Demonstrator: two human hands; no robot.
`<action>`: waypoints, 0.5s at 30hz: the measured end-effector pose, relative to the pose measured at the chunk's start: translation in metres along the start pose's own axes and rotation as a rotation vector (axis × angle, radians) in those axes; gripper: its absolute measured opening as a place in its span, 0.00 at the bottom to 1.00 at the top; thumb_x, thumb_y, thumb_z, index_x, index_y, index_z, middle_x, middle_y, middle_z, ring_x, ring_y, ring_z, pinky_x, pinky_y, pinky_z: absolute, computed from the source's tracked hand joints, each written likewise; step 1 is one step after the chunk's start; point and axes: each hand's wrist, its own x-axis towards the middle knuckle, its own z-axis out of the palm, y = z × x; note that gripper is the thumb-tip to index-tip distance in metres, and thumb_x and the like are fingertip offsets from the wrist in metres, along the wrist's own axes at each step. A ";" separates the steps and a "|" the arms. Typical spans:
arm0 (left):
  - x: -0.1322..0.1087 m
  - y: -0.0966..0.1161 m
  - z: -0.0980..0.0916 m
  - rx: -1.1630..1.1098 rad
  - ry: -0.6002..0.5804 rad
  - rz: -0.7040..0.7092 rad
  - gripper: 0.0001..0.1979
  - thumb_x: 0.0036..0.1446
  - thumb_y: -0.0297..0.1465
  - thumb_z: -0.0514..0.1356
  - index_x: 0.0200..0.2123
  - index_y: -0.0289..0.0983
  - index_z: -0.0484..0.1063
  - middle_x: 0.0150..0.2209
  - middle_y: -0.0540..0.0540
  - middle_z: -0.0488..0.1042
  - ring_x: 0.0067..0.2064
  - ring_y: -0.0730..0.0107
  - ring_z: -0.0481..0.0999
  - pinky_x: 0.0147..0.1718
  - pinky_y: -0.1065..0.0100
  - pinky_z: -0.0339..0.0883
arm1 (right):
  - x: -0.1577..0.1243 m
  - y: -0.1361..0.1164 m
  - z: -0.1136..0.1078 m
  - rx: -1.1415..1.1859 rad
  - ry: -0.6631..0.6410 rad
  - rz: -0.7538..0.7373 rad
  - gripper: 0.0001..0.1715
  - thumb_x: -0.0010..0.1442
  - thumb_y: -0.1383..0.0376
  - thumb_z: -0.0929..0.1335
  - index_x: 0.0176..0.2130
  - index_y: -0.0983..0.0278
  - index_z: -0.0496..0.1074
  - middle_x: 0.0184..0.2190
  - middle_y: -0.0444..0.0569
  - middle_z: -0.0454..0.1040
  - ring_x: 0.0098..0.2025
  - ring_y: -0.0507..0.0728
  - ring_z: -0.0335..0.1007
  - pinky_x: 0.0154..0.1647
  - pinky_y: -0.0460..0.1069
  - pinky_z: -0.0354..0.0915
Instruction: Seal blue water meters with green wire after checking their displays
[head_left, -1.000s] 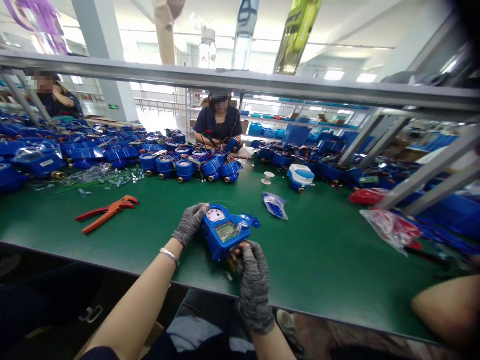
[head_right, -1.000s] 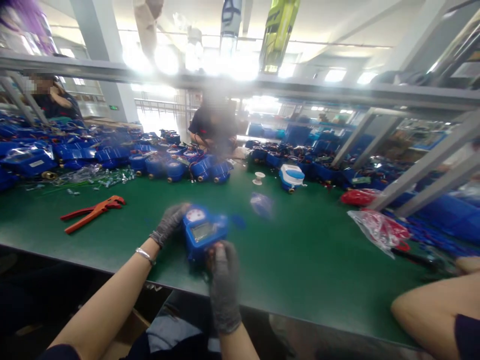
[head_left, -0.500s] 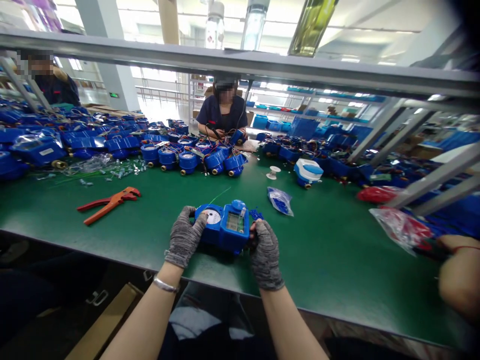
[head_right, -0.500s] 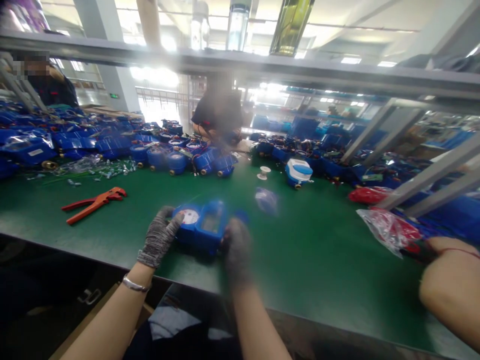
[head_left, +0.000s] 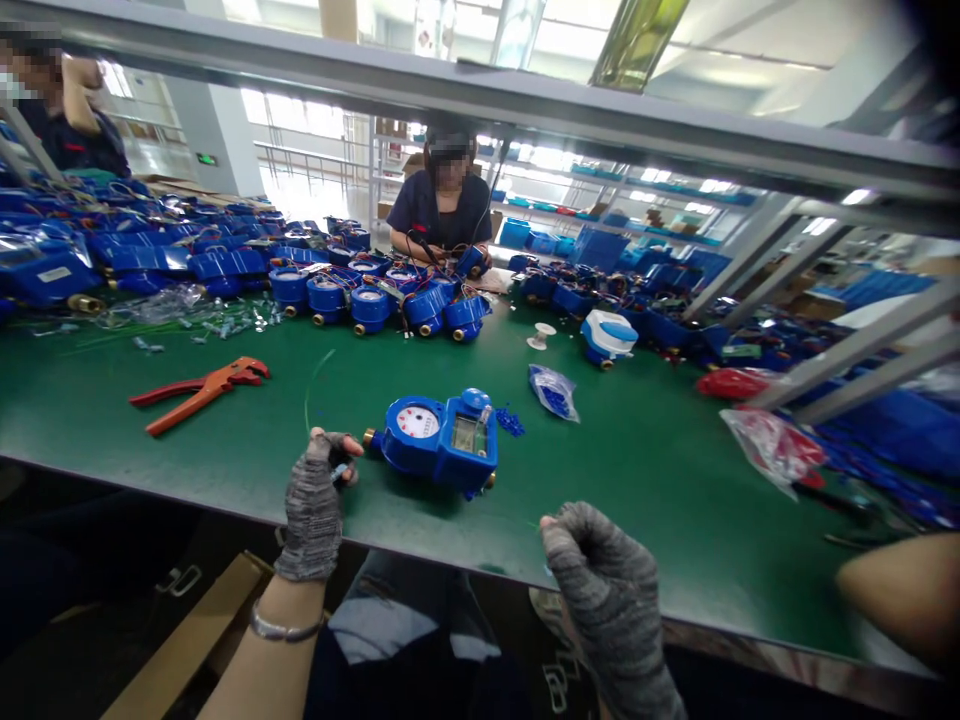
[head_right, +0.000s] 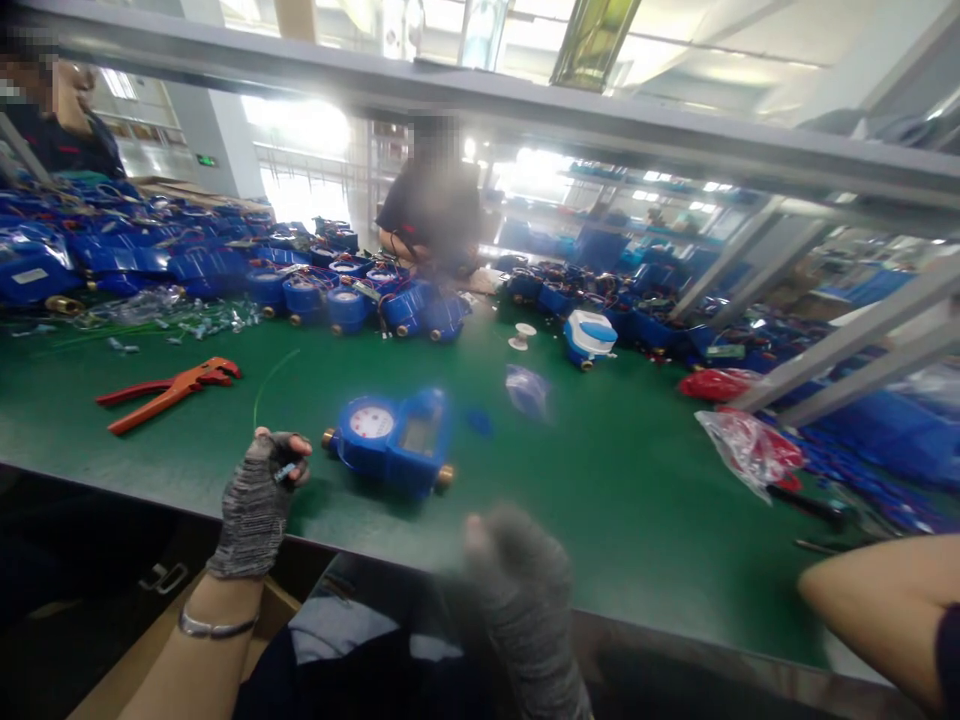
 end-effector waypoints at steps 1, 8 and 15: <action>-0.005 0.000 0.002 0.022 -0.014 0.018 0.22 0.61 0.47 0.55 0.27 0.35 0.73 0.27 0.49 0.72 0.23 0.77 0.64 0.23 0.72 0.58 | 0.000 0.000 0.001 -0.022 -0.003 -0.025 0.07 0.51 0.59 0.73 0.29 0.59 0.74 0.25 0.45 0.75 0.26 0.56 0.68 0.28 0.50 0.67; -0.021 0.003 0.025 0.468 -0.267 0.442 0.17 0.67 0.36 0.51 0.50 0.39 0.76 0.47 0.43 0.79 0.46 0.64 0.76 0.51 0.63 0.66 | 0.009 -0.016 0.012 -0.127 -0.046 -0.131 0.07 0.54 0.62 0.72 0.27 0.60 0.72 0.22 0.45 0.72 0.25 0.54 0.66 0.26 0.48 0.65; -0.021 -0.002 0.033 0.650 -0.360 0.633 0.15 0.66 0.29 0.52 0.49 0.40 0.77 0.52 0.44 0.77 0.56 0.61 0.74 0.62 0.57 0.59 | 0.010 -0.025 0.012 -0.170 -0.044 -0.184 0.07 0.56 0.63 0.71 0.26 0.60 0.71 0.22 0.45 0.72 0.25 0.54 0.66 0.28 0.48 0.66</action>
